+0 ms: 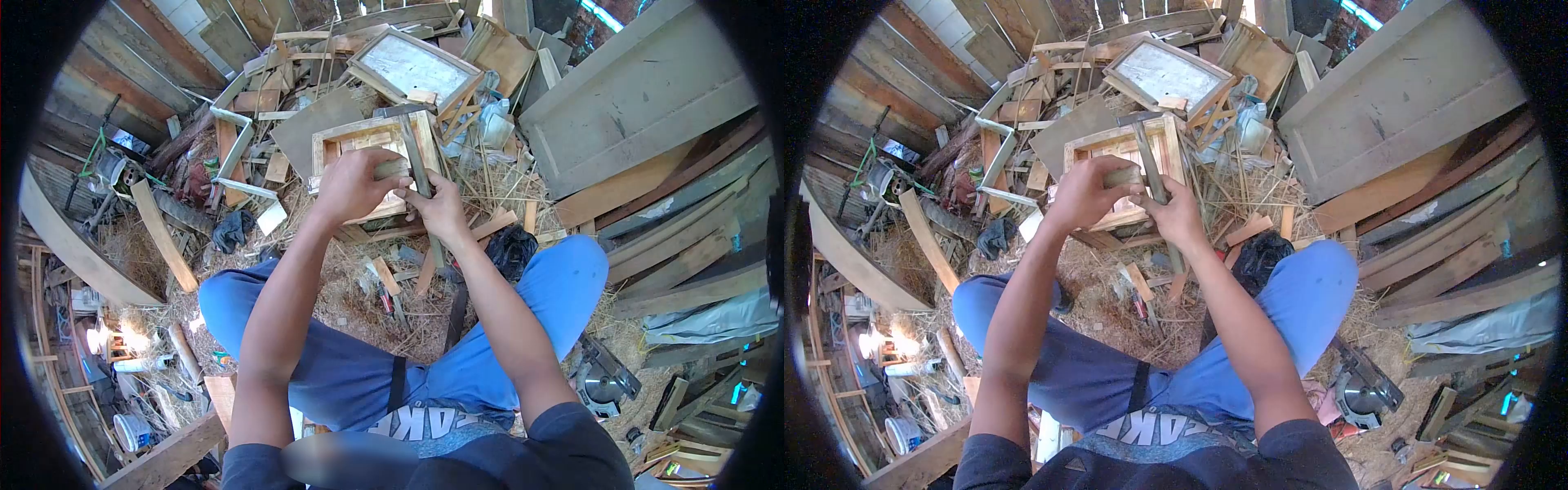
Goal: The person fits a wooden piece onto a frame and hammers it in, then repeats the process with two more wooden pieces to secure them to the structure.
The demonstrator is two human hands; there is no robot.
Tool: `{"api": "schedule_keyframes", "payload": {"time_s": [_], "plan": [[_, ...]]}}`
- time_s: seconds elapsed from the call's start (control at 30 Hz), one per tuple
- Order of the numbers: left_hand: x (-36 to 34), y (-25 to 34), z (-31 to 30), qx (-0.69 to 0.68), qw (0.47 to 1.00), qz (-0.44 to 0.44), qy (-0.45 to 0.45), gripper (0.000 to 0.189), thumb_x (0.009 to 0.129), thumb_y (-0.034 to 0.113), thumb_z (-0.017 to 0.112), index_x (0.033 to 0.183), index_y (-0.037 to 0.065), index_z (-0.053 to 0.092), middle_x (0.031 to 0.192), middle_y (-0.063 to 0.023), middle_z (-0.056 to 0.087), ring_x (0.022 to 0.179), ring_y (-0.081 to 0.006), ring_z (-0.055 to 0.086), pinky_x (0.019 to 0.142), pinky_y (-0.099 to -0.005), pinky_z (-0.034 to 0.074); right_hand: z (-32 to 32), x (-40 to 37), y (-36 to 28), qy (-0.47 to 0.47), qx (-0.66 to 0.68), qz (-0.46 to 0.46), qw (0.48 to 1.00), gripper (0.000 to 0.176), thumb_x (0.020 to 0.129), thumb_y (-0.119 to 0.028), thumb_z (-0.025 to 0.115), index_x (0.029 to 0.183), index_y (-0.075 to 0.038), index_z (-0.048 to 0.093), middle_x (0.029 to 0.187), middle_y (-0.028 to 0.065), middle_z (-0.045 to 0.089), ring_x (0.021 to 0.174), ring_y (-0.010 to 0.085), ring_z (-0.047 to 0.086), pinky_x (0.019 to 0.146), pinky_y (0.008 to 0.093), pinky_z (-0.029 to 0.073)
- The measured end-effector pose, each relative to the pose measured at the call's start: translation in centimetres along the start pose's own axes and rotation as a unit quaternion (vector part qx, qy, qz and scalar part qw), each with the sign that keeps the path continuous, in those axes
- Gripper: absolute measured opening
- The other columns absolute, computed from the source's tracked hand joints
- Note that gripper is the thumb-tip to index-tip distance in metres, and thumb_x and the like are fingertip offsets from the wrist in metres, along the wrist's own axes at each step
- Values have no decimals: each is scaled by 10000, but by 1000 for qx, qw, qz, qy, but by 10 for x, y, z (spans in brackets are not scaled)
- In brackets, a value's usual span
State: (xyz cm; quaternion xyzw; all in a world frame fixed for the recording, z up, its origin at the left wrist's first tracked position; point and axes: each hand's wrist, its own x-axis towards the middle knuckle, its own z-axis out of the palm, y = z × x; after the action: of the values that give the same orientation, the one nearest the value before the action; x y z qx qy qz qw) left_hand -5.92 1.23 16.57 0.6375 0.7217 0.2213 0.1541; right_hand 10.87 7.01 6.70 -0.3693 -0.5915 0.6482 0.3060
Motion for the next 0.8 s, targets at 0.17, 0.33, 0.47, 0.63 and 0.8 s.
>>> {"api": "schedule_keyframes", "payload": {"time_s": [0.17,0.33,0.47,0.63,0.8], "plan": [[-1,6,-1,-10,1000,10,12,463,818,341,848,1161,44,755,1048,-198,749,944,-365,733,809,-434,563,2,-2,-6,14,4,-4,1000,337,906,-166,818,1176,-8,691,849,36,728,666,106,693,577,278,568],[3,4,-3,-9,1000,-13,-11,482,812,382,853,1168,70,761,1014,-188,756,938,-363,734,800,-435,562,2,1,2,17,11,-10,1000,327,909,-167,814,1171,-12,693,838,33,725,659,113,693,575,283,561],[-1,5,1,32,999,-5,11,523,778,519,845,1163,169,786,930,-149,770,914,-350,744,805,-471,564,-1,8,18,18,-45,-52,997,286,917,-122,785,1164,-14,691,826,39,720,675,116,690,603,295,554],[2,12,1,31,999,-42,-10,532,786,557,824,1165,185,788,899,-146,769,903,-349,744,799,-471,567,-2,0,0,16,-58,-31,998,281,918,-97,770,1170,-9,684,837,48,720,685,117,686,627,294,557],[3,15,-1,26,998,-54,-14,521,803,564,808,1163,188,791,909,-152,769,904,-352,743,806,-475,567,0,-4,-14,20,-68,-12,997,318,912,-124,796,1180,0,677,862,45,723,683,115,687,624,284,561]]}}
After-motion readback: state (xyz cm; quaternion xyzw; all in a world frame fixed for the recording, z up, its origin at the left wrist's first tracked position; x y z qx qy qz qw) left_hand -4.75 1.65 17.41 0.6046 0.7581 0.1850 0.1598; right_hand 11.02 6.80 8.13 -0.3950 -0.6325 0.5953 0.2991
